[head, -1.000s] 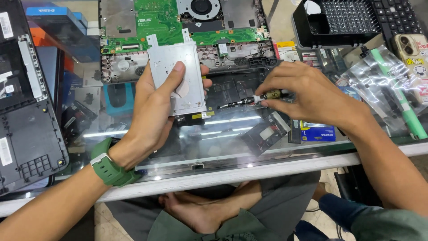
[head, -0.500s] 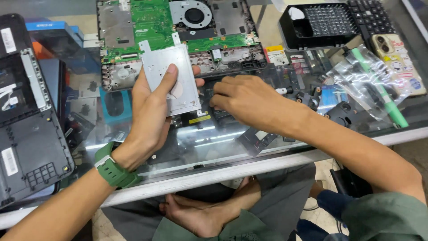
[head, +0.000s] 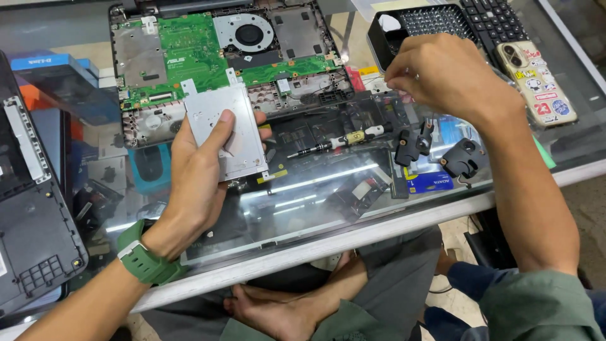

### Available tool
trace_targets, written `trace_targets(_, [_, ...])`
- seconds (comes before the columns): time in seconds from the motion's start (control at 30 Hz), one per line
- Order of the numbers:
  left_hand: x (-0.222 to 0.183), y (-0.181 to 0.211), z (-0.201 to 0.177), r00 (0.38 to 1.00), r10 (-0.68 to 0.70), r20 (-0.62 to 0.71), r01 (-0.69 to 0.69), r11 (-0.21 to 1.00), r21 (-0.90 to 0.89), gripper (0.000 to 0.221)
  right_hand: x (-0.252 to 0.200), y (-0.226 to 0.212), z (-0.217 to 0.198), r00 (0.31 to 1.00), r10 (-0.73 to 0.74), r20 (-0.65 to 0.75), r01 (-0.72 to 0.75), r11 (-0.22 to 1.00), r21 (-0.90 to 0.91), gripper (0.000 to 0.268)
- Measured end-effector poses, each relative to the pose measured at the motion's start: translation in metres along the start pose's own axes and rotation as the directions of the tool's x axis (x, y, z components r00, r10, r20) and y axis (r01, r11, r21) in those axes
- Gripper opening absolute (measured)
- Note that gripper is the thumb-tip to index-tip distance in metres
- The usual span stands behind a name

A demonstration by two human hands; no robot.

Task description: The person removes a hard drive from an open laptop chassis. They then use a screwdriver to unscrew the mounting bracket from the hard drive, separating the two components on the glass table.

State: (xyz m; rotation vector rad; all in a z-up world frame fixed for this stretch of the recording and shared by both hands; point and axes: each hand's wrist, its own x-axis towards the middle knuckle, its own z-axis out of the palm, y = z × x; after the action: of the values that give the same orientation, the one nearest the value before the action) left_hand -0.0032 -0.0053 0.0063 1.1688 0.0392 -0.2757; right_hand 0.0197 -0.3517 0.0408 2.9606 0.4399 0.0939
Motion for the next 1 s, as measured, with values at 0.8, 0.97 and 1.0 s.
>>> trace_targets(0.8, [0.000,-0.004,-0.003,0.996,0.093,0.001,-0.093,0.996,0.014,0.056,-0.004,-0.045,0.019,0.901,-0.435,-0.009,0.415,0.854,0.314,0.029])
trace_targets(0.97, [-0.001,-0.001,-0.004,0.993,0.111,-0.043,-0.108,0.992,0.068,0.062,-0.010,-0.045,0.013,0.970,-0.209,0.128,0.151,0.921,0.358,0.028])
trace_targets(1.0, [0.000,-0.002,-0.004,0.988,0.132,-0.077,-0.123,0.987,0.107,0.062,-0.011,-0.042,0.016,0.952,-0.304,-0.038,0.291,0.857,0.425,0.026])
